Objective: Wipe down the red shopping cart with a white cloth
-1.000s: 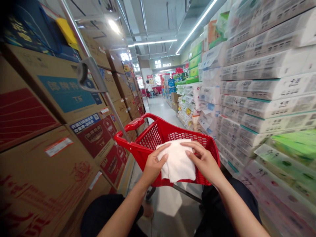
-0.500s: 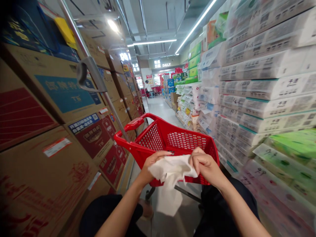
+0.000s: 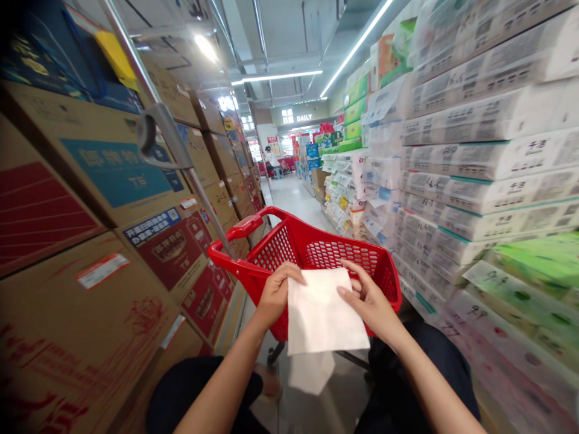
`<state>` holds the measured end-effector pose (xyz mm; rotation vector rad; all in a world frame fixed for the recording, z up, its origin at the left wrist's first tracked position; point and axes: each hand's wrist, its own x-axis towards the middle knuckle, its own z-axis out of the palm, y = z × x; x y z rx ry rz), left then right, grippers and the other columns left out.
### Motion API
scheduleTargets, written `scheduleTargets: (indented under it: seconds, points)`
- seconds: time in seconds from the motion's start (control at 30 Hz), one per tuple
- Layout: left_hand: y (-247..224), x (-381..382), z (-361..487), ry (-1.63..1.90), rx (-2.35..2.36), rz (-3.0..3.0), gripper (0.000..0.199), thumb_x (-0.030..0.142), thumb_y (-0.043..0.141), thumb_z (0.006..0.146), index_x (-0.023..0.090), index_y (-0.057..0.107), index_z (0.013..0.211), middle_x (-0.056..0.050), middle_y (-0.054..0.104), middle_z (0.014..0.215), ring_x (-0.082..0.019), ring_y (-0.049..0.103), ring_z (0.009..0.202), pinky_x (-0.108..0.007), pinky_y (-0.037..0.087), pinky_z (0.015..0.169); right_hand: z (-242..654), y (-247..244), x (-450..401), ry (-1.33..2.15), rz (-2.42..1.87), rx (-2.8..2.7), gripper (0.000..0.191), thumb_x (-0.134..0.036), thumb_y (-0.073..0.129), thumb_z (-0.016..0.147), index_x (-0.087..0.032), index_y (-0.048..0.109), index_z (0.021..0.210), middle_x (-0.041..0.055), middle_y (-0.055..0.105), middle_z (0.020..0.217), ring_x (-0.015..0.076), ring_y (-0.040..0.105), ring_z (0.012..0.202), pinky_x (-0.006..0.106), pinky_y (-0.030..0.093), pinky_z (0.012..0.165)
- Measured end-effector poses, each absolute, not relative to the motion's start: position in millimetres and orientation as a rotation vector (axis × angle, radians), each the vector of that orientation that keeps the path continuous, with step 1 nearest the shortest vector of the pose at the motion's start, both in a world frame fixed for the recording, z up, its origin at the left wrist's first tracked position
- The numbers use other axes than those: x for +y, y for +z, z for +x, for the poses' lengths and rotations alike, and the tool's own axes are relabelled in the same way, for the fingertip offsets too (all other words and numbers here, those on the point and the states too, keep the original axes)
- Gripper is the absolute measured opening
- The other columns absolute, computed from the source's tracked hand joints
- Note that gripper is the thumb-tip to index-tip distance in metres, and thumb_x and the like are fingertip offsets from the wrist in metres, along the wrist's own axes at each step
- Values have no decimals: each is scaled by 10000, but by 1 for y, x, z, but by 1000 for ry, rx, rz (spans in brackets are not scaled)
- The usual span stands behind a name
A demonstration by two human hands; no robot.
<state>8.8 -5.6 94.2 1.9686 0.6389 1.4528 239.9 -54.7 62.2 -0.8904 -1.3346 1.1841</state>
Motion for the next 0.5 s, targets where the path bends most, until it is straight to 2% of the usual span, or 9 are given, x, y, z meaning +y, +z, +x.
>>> scheduleTargets:
  seconds: [0.1,0.17,0.23,0.3,0.37,0.5]
  points:
    - [101,-2,17,1680,820,1932,291,96,393,895,207,656,839,-61,662,990,-219,635,1004,-379,490,946,237,53,-43,1025,-919,-1290,637,-499,690,870,-326,419,1420,71,716,1150,241,716,891,374,596,705]
    - [102,-8,28,1755,944,2046,310,101,384,931,218,665,989,-69,671,1142,-232,610,1161,-427,447,1066,233,48,-36,860,-998,-1311,590,-501,674,875,-315,455,1389,76,719,1145,247,714,878,380,596,706]
    - [95,-17,43,1623,1028,2359,365,135,391,979,227,622,1246,-72,626,1347,-235,512,1349,-461,331,1199,230,44,-31,663,-1120,-1373,538,-493,641,893,-298,486,1370,82,716,1167,255,716,897,398,595,751]
    - [78,-25,58,1346,1086,2710,481,174,380,1016,181,435,1493,-90,505,1525,-221,405,1459,-447,285,1245,228,40,-29,498,-1229,-1452,487,-472,593,922,-282,503,1362,83,707,1211,260,718,949,416,582,832]
    - [55,-26,68,1148,1258,2922,544,240,386,1044,133,307,1572,-109,403,1605,-217,342,1503,-421,306,1243,228,37,-30,388,-1319,-1524,463,-450,544,952,-279,499,1379,77,701,1240,262,713,1009,432,560,907]
    - [21,-18,73,881,1450,3156,588,344,390,1065,132,261,1598,-100,351,1637,-217,319,1516,-417,297,1253,239,35,-32,164,-1469,-1638,474,-420,431,1007,-300,468,1464,74,702,1235,261,672,1126,433,548,929]
